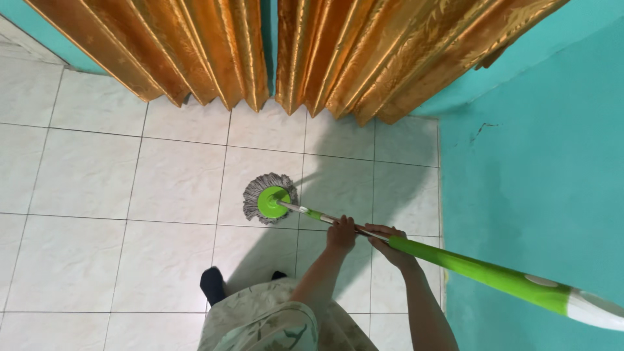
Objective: The person mops a tiled floor using a green spin mop. They move the mop back and forth across the white tiles, covering the area near a white door and under a gold curtain.
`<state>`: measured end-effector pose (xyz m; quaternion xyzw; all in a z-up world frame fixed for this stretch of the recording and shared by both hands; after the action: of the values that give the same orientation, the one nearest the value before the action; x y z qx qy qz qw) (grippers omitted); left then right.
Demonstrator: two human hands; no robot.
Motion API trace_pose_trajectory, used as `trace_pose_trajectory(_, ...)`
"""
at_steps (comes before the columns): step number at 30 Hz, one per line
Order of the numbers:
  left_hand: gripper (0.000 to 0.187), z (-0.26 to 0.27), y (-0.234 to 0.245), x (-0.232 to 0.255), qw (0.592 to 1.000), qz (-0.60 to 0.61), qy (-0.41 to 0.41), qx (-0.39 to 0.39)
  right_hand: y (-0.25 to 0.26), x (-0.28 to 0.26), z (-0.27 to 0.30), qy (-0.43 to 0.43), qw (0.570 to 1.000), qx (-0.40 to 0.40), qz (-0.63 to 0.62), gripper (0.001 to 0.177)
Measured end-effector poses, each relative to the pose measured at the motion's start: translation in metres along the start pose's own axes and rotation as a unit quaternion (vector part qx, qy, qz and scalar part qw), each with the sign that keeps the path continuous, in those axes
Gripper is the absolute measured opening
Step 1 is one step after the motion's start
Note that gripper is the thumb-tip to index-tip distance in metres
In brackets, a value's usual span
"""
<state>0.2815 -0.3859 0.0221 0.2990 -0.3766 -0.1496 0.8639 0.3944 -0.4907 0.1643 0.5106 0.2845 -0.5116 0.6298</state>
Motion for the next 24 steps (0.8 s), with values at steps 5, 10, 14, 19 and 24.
trace_pose_trajectory(5,0.043,0.001,-0.009,0.028,1.0,0.006,-0.027,-0.004,0.02,0.015,0.022,-0.069,0.997,0.018,0.015,0.035)
trace_pose_trajectory(10,0.038,-0.001,-0.004,0.023,0.999,-0.017,-0.027,0.007,0.018,0.022,0.009,-0.041,0.997,0.016,-0.058,0.032)
trace_pose_trajectory(14,0.037,-0.006,0.011,0.005,0.999,-0.035,0.003,0.04,0.01,0.018,-0.019,-0.062,0.995,-0.005,-0.078,0.031)
trace_pose_trajectory(19,0.04,0.001,0.046,-0.04,0.999,-0.006,0.027,0.036,-0.018,0.0,-0.064,-0.046,0.992,-0.033,-0.109,0.032)
trace_pose_trajectory(24,0.04,0.018,0.089,-0.095,0.998,-0.008,0.042,0.052,-0.06,-0.03,-0.112,0.005,0.998,-0.056,-0.039,0.034)
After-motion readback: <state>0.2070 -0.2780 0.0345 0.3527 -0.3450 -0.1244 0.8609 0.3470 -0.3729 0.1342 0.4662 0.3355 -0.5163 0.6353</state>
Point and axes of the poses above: each hand's wrist, its own z-axis away from the middle knuckle, its own y-axis out of the back of the hand, x = y × z, the point moved 1 cm from there along -z, towards the middle knuckle, and after that the axes turned 15 degrees about -x, right-handed, at the moved point
